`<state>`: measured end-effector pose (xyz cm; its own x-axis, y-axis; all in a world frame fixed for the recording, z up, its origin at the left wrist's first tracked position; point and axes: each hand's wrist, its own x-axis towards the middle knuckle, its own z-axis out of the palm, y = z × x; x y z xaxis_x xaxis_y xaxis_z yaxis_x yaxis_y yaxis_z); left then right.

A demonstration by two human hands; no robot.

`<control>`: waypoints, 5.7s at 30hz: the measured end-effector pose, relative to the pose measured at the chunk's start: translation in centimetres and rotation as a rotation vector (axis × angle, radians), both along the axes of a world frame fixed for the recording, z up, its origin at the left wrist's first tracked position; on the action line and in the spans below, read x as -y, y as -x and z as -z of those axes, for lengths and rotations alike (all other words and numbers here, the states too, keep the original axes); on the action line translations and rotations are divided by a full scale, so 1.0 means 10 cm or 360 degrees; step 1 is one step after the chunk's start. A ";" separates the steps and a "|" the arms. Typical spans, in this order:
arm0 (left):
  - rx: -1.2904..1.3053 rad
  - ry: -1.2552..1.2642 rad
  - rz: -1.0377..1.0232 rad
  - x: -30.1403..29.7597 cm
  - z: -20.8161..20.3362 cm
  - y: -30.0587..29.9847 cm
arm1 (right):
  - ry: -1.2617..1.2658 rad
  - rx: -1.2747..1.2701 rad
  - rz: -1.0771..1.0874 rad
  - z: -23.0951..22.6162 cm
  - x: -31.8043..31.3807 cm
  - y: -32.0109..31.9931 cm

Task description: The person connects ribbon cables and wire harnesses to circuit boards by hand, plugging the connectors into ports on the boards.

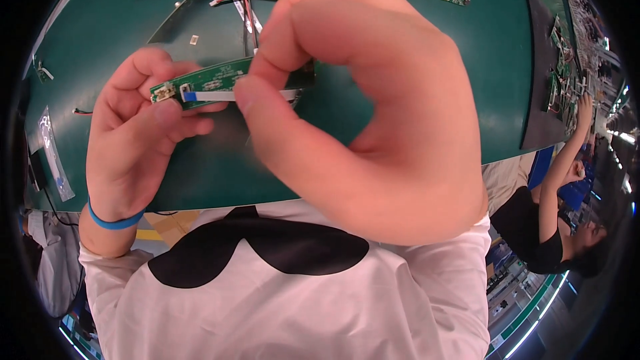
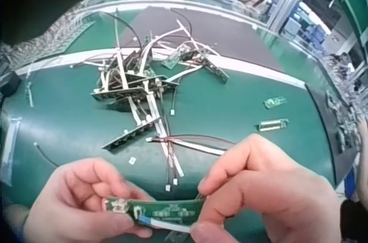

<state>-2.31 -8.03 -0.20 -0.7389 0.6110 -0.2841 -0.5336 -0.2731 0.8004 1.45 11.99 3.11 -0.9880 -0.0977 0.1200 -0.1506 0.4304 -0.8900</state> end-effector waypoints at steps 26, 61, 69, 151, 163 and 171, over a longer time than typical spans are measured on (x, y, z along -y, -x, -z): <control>-0.0144 0.0104 -0.0059 0.01 0.01 -0.02 | -0.0104 -0.0060 -0.0024 0.02 0.00 0.01; -0.0144 0.0171 -0.0043 0.00 0.04 -0.03 | -0.0142 -0.0028 -0.0027 0.10 0.08 0.03; -0.0135 0.0197 -0.0022 -0.01 0.03 -0.03 | -0.0095 0.0104 -0.0051 0.11 0.06 0.03; -0.0178 0.0278 0.0031 0.00 0.01 -0.07 | 0.0185 0.0336 -0.0166 0.15 0.09 0.02; -0.0401 0.0020 -0.0034 -0.07 0.02 -0.01 | 0.1025 0.0835 -0.0175 0.11 0.04 0.12; -0.1482 0.0331 -0.0110 0.13 0.02 0.23 | 0.0149 0.0064 -0.0095 0.28 -0.26 0.39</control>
